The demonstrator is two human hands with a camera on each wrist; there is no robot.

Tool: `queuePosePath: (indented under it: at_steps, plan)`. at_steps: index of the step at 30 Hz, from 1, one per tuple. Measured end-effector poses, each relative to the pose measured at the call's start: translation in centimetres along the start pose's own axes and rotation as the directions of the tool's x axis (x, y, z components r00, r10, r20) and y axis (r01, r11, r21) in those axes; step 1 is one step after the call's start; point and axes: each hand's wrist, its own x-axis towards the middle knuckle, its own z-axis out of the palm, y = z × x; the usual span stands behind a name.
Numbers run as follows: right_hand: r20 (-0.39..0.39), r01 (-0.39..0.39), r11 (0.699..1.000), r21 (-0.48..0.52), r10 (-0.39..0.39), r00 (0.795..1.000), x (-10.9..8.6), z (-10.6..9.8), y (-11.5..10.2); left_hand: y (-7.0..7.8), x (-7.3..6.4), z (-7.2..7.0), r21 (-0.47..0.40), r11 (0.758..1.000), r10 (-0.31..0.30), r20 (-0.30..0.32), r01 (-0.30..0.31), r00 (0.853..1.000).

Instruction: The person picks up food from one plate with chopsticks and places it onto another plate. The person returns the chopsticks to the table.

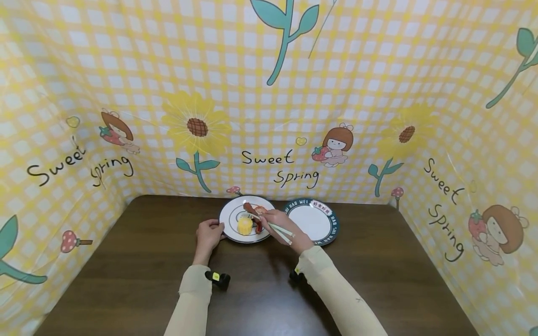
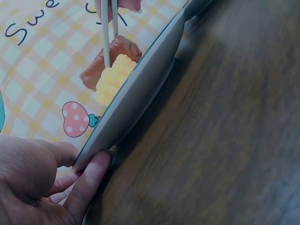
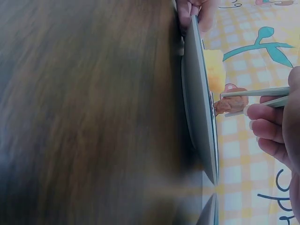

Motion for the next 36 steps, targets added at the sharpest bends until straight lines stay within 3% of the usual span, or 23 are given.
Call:
queuePosePath:
  at_steps: [4, 12, 21, 30, 36]
  plan:
    - [-0.012, -0.013, 1.0, 0.024, 0.014, 1.0, 0.4, -0.1, -0.3, 0.1, -0.1, 0.0, 0.009, 1.0, -0.004, 0.001, 0.004, 1.0]
    - [-0.073, -0.13, 0.983, 0.133, 0.14, 0.987, 0.7, 1.0, 0.3, 0.1, -0.1, 0.0, -0.005, 1.0, 0.007, 0.008, -0.007, 1.0]
    - [-0.169, -0.154, 0.97, 0.186, 0.186, 0.968, 1.5, 2.7, 1.2, 0.1, 0.0, -0.1, 0.004, 1.0, 0.01, 0.004, -0.01, 1.0]
    - [-0.03, -0.284, 0.889, 0.358, 0.315, 0.949, 2.6, 3.2, 0.4, 0.3, -0.2, -0.1, -0.011, 1.0, 0.017, 0.008, -0.016, 1.0]
    - [-0.04, -0.26, 0.896, 0.359, 0.293, 0.955, 2.8, 3.7, 0.3, 0.2, -0.4, -0.1, -0.011, 1.0, 0.024, 0.004, -0.024, 1.0]
